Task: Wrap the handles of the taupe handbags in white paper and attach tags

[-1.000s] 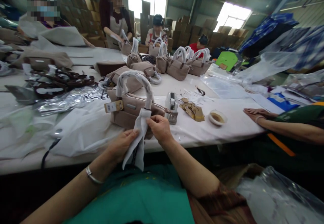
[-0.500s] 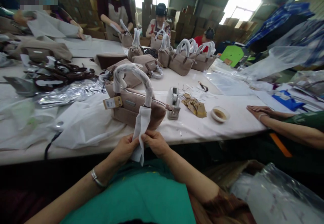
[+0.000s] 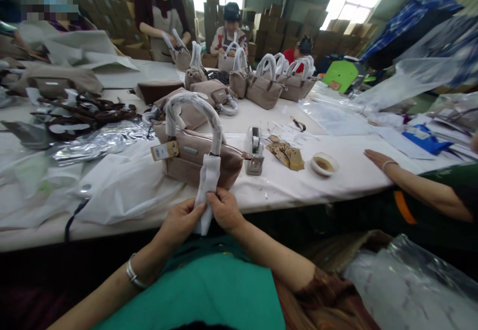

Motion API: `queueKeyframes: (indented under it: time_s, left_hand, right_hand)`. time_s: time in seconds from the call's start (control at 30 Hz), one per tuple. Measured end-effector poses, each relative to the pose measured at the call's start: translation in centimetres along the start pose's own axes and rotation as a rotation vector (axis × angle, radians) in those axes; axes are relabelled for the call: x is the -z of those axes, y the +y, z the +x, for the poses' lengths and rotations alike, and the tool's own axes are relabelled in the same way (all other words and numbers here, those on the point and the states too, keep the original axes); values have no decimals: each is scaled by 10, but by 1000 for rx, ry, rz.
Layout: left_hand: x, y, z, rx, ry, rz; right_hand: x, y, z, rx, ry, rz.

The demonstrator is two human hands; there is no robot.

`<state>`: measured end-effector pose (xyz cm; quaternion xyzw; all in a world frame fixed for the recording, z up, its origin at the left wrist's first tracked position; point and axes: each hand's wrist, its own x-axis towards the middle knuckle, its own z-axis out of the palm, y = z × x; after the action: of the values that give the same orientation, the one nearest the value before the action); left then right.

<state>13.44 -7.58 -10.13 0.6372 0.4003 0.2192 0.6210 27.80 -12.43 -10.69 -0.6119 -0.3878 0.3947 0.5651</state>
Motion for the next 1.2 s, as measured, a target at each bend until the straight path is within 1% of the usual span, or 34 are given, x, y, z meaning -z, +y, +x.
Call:
queueKeyframes:
  time_s: [0.13, 0.17, 0.2, 0.23, 0.3, 0.37, 0.4, 0.43, 0.47, 0.53, 0.6, 0.67, 0.77, 0.87, 0.97, 1.07, 1.2]
  left_hand:
    - [2, 2, 4, -77, 37, 183]
    - [4, 1, 4, -78, 48, 205]
    - [6, 1, 6, -72, 56, 218]
    - [8, 0, 7, -61, 59, 220]
    - [11, -3, 11, -26, 64, 201]
    - [11, -6, 15, 8, 56, 154]
    - [10, -7, 16, 19, 56, 124]
    - [8, -8, 18, 27, 56, 95]
    - [6, -8, 19, 32, 58, 67]
    - [3, -9, 21, 41, 66, 23]
    - [2, -10, 22, 52, 71, 8]
    - [3, -12, 22, 57, 64, 15]
    - [6, -13, 22, 57, 54, 22]
    - [7, -12, 22, 45, 45, 40]
    - [8, -10, 22, 24, 41, 90]
    - [9, -7, 23, 13, 45, 128]
    - [8, -1, 18, -25, 78, 192]
  right_hand:
    - [12, 0, -6, 5, -90, 11]
    - [19, -1, -7, 24, -78, -14]
    - [28, -2, -6, 46, -24, -40]
    - [41, -4, -3, 69, 71, -64]
    - [72, -9, 9, 116, 360, -118]
    - [107, -15, 32, 118, 636, -174]
    - [123, -17, 45, 94, 724, -194]
    - [136, -19, 60, 42, 760, -204]
    - [146, -21, 76, 1, 768, -202]
    - [154, -22, 104, -71, 741, -185]
    - [150, -22, 124, -113, 702, -159]
    - [141, -23, 133, -121, 668, -134]
    - [132, -22, 123, -56, 660, -121]
    - [127, -14, 97, 28, 691, -158]
    - [120, 2, 76, 21, 658, -211]
    - [119, 13, 74, -23, 613, -271]
    - [133, 8, 86, 3, 563, -429]
